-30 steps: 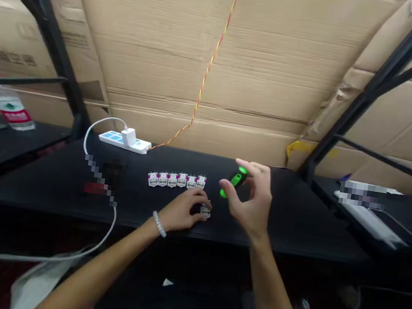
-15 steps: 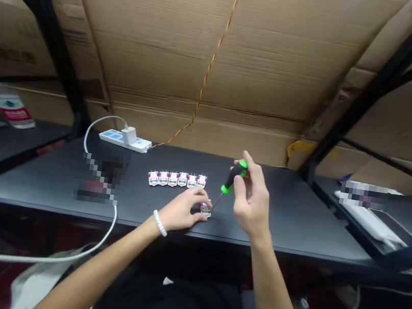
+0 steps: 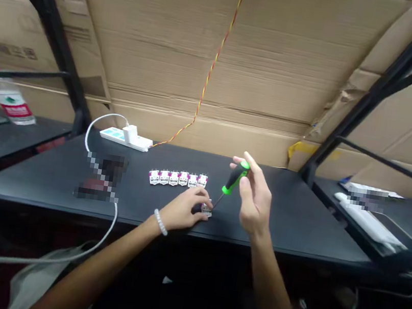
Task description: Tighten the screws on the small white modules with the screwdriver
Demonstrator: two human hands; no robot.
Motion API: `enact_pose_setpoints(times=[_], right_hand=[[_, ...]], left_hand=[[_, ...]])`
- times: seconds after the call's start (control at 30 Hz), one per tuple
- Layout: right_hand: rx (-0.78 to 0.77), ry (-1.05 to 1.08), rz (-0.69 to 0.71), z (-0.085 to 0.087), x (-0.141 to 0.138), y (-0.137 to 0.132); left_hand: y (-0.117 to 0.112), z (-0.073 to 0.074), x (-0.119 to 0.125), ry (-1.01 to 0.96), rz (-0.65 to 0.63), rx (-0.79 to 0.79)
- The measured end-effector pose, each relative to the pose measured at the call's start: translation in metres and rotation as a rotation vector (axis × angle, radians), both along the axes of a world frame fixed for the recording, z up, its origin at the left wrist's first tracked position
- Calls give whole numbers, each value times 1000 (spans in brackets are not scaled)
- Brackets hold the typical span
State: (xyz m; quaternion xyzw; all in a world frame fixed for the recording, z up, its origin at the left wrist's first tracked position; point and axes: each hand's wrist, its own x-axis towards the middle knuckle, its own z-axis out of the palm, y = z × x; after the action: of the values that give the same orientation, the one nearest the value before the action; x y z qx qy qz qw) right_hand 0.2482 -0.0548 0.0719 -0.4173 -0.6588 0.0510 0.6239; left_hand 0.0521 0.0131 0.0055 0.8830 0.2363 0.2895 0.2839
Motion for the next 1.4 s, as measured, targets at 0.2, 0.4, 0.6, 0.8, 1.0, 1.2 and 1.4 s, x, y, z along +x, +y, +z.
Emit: enact_pose_setpoints(times=[0.2, 0.4, 0.6, 0.8, 1.0, 1.2, 1.4], right_hand=[[38, -55, -199, 3, -2, -2], [-19, 5, -40, 0, -3, -1], [19, -52, -164, 3, -2, -3], [5, -14, -110, 3, -2, -3], [-1, -28, -130, 3, -1, -2], [55, -57, -212, 4, -2, -3], [-8, -32, -78, 1, 0, -1]], left_hand=[[0, 0, 0, 8, 2, -4], [0, 0, -1, 10, 6, -4], [0, 1, -1, 13, 9, -5], [-2, 3, -1, 22, 4, -1], [-2, 3, -1, 18, 3, -16], [-2, 2, -1, 12, 6, -19], [-1, 1, -2, 16, -4, -2]])
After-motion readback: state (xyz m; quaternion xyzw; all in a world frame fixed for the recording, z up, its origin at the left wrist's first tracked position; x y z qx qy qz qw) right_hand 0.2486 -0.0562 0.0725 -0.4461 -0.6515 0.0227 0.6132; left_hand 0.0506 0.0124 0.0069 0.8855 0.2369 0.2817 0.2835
